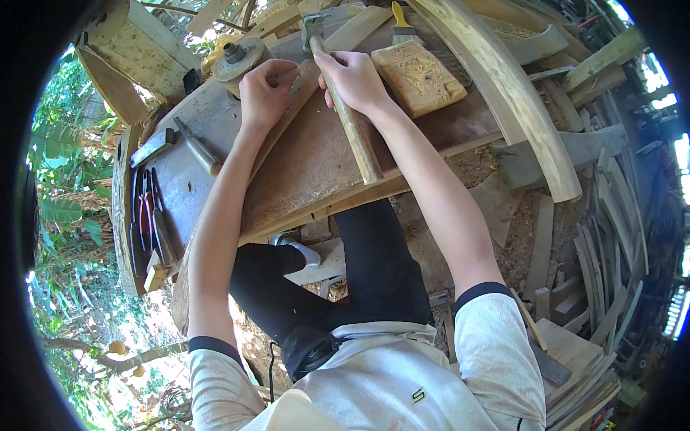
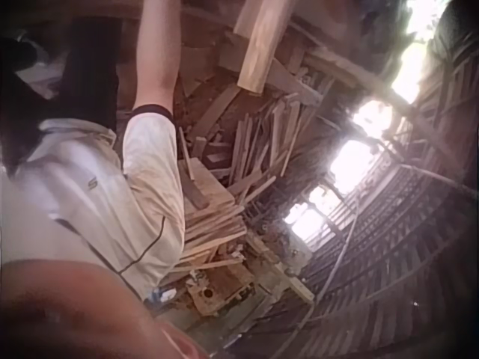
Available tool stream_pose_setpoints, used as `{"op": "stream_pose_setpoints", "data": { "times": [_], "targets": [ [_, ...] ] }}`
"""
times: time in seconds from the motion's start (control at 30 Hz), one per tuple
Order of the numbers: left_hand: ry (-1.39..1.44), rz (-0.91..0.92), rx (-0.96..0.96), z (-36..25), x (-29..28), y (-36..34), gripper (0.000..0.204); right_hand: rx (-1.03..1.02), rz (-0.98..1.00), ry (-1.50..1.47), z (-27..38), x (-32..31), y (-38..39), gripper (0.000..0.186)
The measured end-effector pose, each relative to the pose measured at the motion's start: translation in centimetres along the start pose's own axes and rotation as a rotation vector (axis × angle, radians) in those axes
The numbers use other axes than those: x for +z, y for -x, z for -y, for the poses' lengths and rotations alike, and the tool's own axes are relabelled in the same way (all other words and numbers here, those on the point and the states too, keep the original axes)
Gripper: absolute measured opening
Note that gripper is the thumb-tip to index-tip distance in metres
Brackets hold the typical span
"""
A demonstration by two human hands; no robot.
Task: The person hammers a nail into a wooden plank, brushes off sawdust with a paintbrush, and then uses a chisel and hammer to carve or shape the wood. The work takes place at a cluttered outdoor workbench.
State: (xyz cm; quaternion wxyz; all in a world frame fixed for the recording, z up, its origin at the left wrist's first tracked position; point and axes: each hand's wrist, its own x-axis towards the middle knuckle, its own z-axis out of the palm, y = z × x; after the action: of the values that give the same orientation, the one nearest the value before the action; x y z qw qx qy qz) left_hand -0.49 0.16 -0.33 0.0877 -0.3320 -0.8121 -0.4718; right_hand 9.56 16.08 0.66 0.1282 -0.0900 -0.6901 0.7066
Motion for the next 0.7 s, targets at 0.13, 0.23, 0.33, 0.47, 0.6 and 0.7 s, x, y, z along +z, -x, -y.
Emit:
{"op": "stream_pose_setpoints", "data": {
  "times": [0.13,0.23,0.33,0.47,0.6,0.7],
  "targets": [
    [0.005,0.014,-0.015,-0.25,0.02,0.08,0.014,-0.007,-0.002,0.002,-0.11,-0.13,0.02,0.044],
    [0.003,0.014,-0.007,-0.27,-0.01,0.16,0.014,-0.002,-0.006,-0.001,-0.04,-0.02,0.07,0.044],
    [-0.004,0.015,0.0,-0.3,0.05,0.15,0.014,-0.009,-0.003,0.006,-0.02,-0.1,0.12,0.044],
    [-0.005,0.002,0.016,-0.3,-0.04,0.25,0.014,-0.012,-0.005,0.014,0.1,0.01,0.24,0.044],
    [-0.014,0.003,0.019,-0.34,-0.03,0.25,0.014,-0.01,-0.003,0.013,0.01,-0.03,0.21,0.044],
    [-0.011,0.004,0.014,-0.31,-0.01,0.27,0.014,-0.009,-0.002,0.017,-0.07,-0.07,0.16,0.045]
  ]
}}
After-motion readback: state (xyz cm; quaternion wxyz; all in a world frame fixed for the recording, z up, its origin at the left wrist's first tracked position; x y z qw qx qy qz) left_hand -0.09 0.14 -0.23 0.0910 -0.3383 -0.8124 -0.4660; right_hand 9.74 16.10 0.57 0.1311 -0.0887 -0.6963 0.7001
